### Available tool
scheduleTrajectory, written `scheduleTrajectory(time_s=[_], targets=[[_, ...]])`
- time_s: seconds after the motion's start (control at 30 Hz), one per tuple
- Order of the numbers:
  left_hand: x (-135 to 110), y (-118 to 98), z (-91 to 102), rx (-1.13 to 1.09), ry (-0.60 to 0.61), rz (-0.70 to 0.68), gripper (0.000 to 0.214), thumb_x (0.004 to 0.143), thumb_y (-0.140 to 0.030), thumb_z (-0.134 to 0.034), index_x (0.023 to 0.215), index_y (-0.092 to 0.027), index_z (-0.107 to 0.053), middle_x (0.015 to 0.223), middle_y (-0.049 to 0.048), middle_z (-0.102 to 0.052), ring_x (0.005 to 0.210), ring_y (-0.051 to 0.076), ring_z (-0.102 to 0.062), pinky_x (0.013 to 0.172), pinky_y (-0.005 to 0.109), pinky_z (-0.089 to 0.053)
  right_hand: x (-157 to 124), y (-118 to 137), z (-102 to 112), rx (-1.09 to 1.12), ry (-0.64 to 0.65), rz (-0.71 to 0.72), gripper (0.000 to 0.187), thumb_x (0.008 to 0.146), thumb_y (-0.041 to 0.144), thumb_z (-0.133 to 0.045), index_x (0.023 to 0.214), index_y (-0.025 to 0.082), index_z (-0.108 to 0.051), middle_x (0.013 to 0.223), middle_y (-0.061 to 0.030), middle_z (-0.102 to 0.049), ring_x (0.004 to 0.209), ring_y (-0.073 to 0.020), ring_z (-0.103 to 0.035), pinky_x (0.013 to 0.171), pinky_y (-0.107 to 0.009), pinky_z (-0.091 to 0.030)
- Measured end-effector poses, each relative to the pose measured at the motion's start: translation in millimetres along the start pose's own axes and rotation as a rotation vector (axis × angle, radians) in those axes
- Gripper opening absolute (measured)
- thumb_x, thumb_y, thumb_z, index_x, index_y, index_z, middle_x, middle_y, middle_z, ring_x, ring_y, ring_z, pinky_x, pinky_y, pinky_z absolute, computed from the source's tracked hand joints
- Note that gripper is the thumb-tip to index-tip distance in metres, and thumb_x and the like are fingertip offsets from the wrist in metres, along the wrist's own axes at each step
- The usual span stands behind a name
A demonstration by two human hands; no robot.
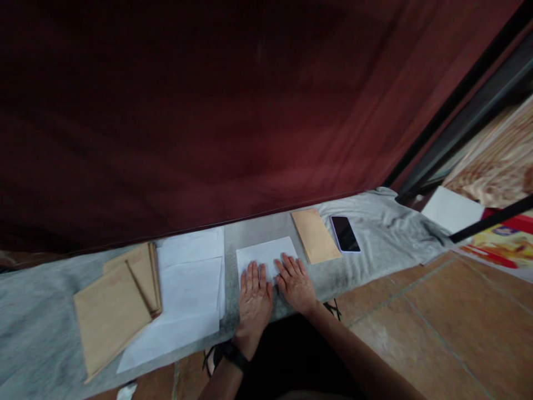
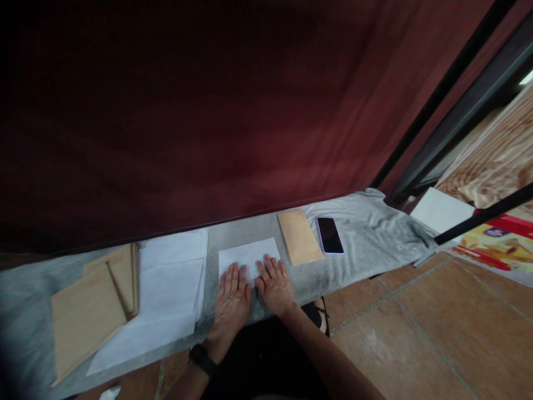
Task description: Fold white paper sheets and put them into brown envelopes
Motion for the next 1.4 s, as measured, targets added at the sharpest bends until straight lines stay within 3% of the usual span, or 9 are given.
scheduleTrajectory(time_s=[0.17, 0.3, 0.47, 0.83, 1.1, 1.4], targets=[[26, -5, -12.0, -0.038, 0.058, -0.099, 0.058, 0.098, -0.021, -0.033, 0.156, -0.011, -0.03, 0.162, 0.0133, -0.034, 0.153, 0.026, -0.022, 0.123, 0.05, -0.028, 1, 1, 2, -0.013, 0.008, 0.0, 0.051, 0.104, 0.035, -0.044, 0.153, 0.022, -0.042, 0.162, -0.0105, -0.034, 0.146, -0.0287, -0.036, 0.12, -0.05, -0.024], [46, 4, -20.5, -0.039, 0.103, -0.053, 0.057, 0.101, -0.03, -0.031, 0.155, -0.012, -0.033, 0.162, 0.0134, -0.034, 0.152, 0.028, -0.025, 0.123, 0.05, -0.027, 0, 0, 2, -0.012, -0.005, -0.005, 0.049, 0.105, 0.036, -0.043, 0.152, 0.023, -0.044, 0.16, -0.0098, -0.037, 0.146, -0.028, -0.037, 0.119, -0.049, -0.025], [55, 18, -17.8, 0.002, 0.154, 0.019, 0.06, 0.102, -0.038, -0.03, 0.155, -0.01, -0.033, 0.162, 0.0159, -0.033, 0.153, 0.029, -0.023, 0.124, 0.051, -0.024, 0, -1, 2, -0.004, 0.007, -0.017, 0.051, 0.104, 0.037, -0.043, 0.154, 0.024, -0.041, 0.16, -0.0093, -0.039, 0.145, -0.0285, -0.038, 0.119, -0.05, -0.027], [43, 24, -8.2, 0.004, 0.158, 0.045, 0.061, 0.102, -0.042, -0.033, 0.154, -0.012, -0.035, 0.163, 0.0157, -0.03, 0.153, 0.029, -0.023, 0.124, 0.051, -0.023, 0, -1, 5, 0.005, 0.027, -0.023, 0.051, 0.104, 0.036, -0.042, 0.153, 0.023, -0.042, 0.161, -0.0096, -0.036, 0.147, -0.0285, -0.035, 0.119, -0.049, -0.025], [23, 21, 3.6, -0.087, 0.201, -0.22, 0.051, 0.103, -0.034, -0.034, 0.153, -0.03, -0.037, 0.163, 0.0, -0.035, 0.153, 0.023, -0.023, 0.126, 0.052, -0.017, -1, -3, 1, 0.0, 0.021, -0.005, 0.051, 0.104, 0.035, -0.043, 0.153, 0.024, -0.043, 0.161, -0.0097, -0.036, 0.147, -0.0283, -0.035, 0.12, -0.05, -0.024], [16, 21, 14.6, -0.143, 0.241, -0.37, 0.05, 0.104, -0.038, -0.032, 0.153, -0.032, -0.037, 0.161, -0.0017, -0.038, 0.152, 0.018, -0.026, 0.127, 0.048, -0.013, -3, -5, -1, -0.022, -0.002, 0.027, 0.053, 0.103, 0.033, -0.043, 0.155, 0.023, -0.039, 0.161, -0.011, -0.035, 0.146, -0.0295, -0.035, 0.119, -0.05, -0.024]])
Point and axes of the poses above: each hand's wrist, its own x-axis towards the middle knuckle, its own z-axis out of the back of the hand, y = z × x, the point moved 2 cm from there along x, towards the middle knuckle
